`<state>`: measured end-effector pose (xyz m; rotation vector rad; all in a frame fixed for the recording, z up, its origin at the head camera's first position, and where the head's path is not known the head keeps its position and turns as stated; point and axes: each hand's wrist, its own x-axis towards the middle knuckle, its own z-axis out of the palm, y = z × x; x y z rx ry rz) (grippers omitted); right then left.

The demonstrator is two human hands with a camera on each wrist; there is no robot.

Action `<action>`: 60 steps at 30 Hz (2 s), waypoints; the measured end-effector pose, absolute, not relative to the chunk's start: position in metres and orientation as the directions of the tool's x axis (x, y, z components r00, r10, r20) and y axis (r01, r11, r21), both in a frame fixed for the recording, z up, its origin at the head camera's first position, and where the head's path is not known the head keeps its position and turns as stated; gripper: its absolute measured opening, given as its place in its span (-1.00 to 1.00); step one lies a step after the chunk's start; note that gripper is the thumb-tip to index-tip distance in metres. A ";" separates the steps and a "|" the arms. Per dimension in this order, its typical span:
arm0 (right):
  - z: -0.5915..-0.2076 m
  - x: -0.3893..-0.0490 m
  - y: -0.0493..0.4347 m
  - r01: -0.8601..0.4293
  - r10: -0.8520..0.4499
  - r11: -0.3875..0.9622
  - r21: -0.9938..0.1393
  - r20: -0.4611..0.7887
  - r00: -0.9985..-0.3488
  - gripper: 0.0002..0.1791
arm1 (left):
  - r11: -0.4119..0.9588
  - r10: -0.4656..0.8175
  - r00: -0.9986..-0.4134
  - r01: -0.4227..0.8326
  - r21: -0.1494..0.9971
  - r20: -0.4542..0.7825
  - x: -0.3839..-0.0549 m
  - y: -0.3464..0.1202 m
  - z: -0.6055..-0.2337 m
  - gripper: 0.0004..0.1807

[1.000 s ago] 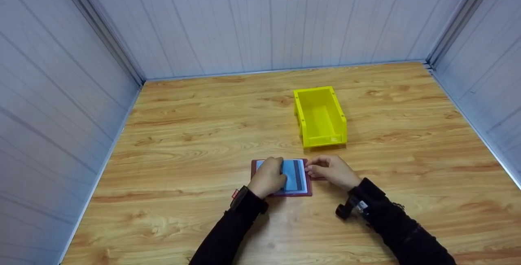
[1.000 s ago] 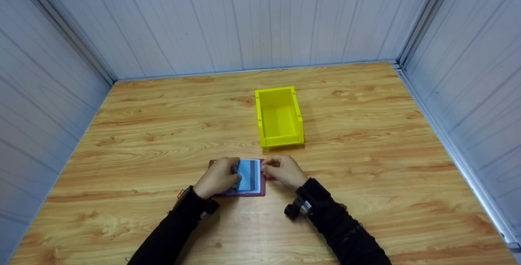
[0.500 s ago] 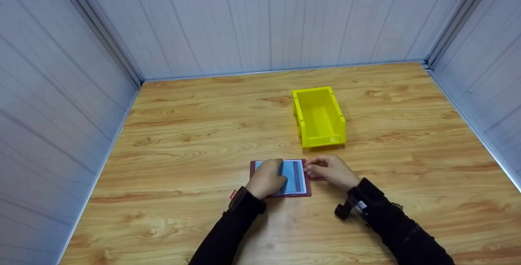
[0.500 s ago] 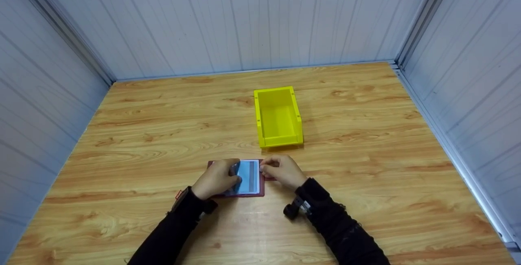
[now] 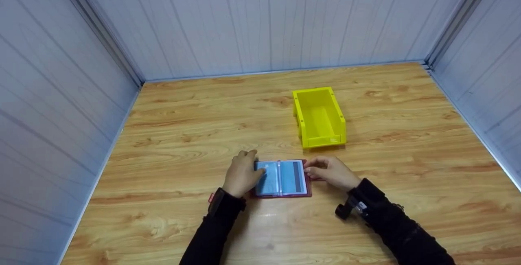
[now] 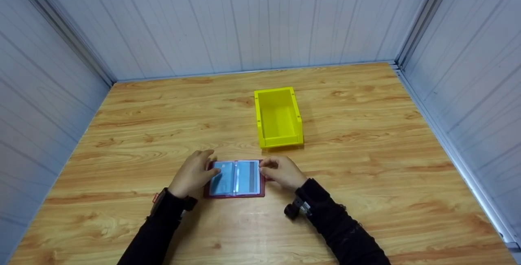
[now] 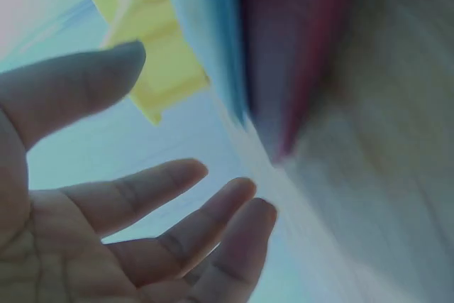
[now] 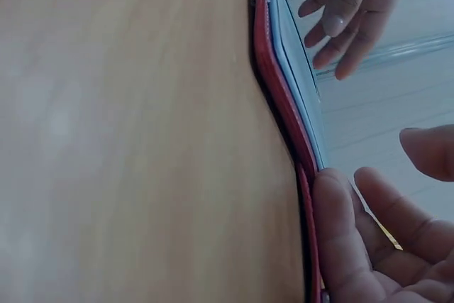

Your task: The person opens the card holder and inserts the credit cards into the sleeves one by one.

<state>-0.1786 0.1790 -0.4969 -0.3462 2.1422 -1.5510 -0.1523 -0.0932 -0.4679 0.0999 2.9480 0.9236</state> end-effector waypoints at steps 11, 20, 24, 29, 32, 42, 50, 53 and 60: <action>-0.490 -0.174 0.179 -0.187 -0.459 0.582 -0.791 -0.129 -0.879 -0.74 | 0.793 0.159 -0.977 0.043 0.608 -0.138 -0.147 -0.103 -0.471 -0.25; -0.491 -0.173 0.180 -0.288 -0.530 0.587 -0.757 -0.091 -0.843 -0.66 | 0.734 0.183 -0.977 0.060 0.676 -0.111 -0.150 -0.104 -0.472 -0.20; -0.490 -0.174 0.179 -0.279 -0.529 0.593 -0.755 -0.105 -0.842 -0.65 | 0.699 0.184 -0.975 0.038 0.714 -0.129 -0.151 -0.103 -0.472 -0.15; -0.491 -0.175 0.177 -0.275 -0.537 0.586 -0.762 -0.112 -0.836 -0.66 | 0.660 0.185 -0.974 0.026 0.751 -0.129 -0.150 -0.104 -0.470 -0.09; -0.491 -0.175 0.177 -0.279 -0.549 0.575 -0.769 -0.109 -0.829 -0.65 | 0.649 0.188 -0.977 0.049 0.759 -0.099 -0.149 -0.103 -0.466 -0.10; -0.494 -0.175 0.177 -0.336 -0.588 0.551 -0.764 -0.070 -0.806 -0.61 | 0.619 0.254 -0.967 0.175 0.765 0.016 -0.140 -0.082 -0.455 -0.14; -0.495 -0.175 0.177 -0.348 -0.590 0.538 -0.768 -0.048 -0.806 -0.62 | 0.624 0.322 -0.944 0.272 0.732 0.076 -0.128 -0.058 -0.458 -0.07; -0.495 -0.175 0.177 -0.340 -0.587 0.536 -0.773 -0.051 -0.808 -0.61 | 0.659 0.322 -0.942 0.291 0.694 0.089 -0.126 -0.049 -0.459 -0.05; -0.494 -0.174 0.178 -0.336 -0.583 0.537 -0.774 -0.052 -0.811 -0.63 | 0.758 0.305 -0.941 0.335 0.560 0.149 -0.125 -0.028 -0.463 -0.17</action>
